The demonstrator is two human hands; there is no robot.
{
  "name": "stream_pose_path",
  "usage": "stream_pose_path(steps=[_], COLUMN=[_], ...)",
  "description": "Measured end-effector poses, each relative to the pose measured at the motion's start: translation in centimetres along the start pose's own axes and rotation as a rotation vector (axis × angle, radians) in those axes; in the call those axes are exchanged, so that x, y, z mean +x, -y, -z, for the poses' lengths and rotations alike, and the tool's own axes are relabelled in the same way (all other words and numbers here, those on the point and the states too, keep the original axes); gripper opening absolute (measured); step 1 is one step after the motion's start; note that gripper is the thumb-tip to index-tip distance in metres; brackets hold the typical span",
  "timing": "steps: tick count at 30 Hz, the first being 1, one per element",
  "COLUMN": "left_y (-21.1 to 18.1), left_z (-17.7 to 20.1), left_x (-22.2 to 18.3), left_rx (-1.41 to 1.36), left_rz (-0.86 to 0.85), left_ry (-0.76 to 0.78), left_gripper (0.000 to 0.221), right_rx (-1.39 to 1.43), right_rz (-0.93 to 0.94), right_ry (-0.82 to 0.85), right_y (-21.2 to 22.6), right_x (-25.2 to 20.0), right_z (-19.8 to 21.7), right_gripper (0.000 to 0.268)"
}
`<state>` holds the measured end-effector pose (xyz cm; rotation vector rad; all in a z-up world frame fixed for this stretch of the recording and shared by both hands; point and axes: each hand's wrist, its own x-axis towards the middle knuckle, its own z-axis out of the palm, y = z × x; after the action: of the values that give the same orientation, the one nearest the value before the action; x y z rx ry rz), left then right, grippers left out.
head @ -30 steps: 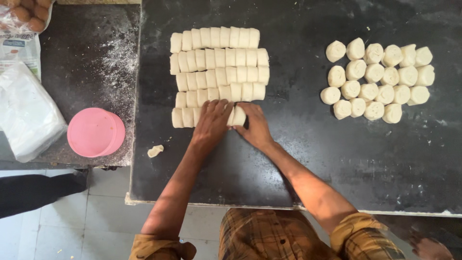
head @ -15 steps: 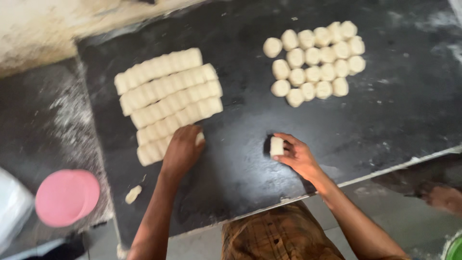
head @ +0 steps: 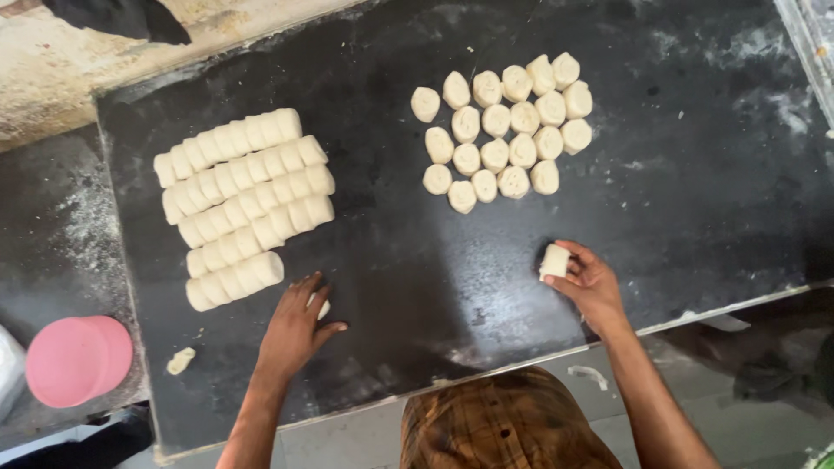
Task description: The person places small rolls of dough onto a metal tray and then portions a large piece of dough into smaller pieces by hand on a floured surface.
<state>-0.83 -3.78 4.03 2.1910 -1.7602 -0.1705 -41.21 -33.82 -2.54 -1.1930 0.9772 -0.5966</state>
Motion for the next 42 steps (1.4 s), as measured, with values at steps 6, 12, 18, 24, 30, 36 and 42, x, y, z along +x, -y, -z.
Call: stream_pose_path(steps=[6, 12, 18, 24, 30, 36, 42], left_y=[-3.2, -10.6, -24.7, -32.5, -33.6, -30.5, -25.8], left_z=[-2.4, -8.6, -14.0, -15.4, -15.9, -15.2, -14.0], left_x=[-0.8, 5.3, 15.4, 21.4, 23.2, 18.6, 11.3], left_rx=[-0.164, -1.644, -1.446, -1.837, -1.662, -1.634, -1.798], left_rz=[0.461, 0.826, 0.364, 0.359, 0.311, 0.442, 0.596], left_ry=[-0.101, -0.419, -0.026, -0.167, -0.07, -0.029, -0.071], left_gripper=[0.036, 0.043, 0.038, 0.039, 0.056, 0.054, 0.044], right_rx=[-0.406, -0.906, -0.809, 0.041, -0.021, -0.522, -0.726], right_rz=[0.417, 0.54, 0.565, 0.081, 0.143, 0.312, 0.504], right_ry=[0.019, 0.023, -0.075, 0.06, -0.126, -0.455, -0.414], right_y=[5.7, 11.1, 10.5, 7.0, 6.9, 7.8, 6.0], right_x=[4.6, 10.8, 9.5, 3.6, 5.8, 11.8, 11.6], right_z=[1.1, 1.6, 1.8, 3.7, 6.2, 5.9, 3.5], right_gripper=[0.061, 0.054, 0.057, 0.054, 0.065, 0.063, 0.058])
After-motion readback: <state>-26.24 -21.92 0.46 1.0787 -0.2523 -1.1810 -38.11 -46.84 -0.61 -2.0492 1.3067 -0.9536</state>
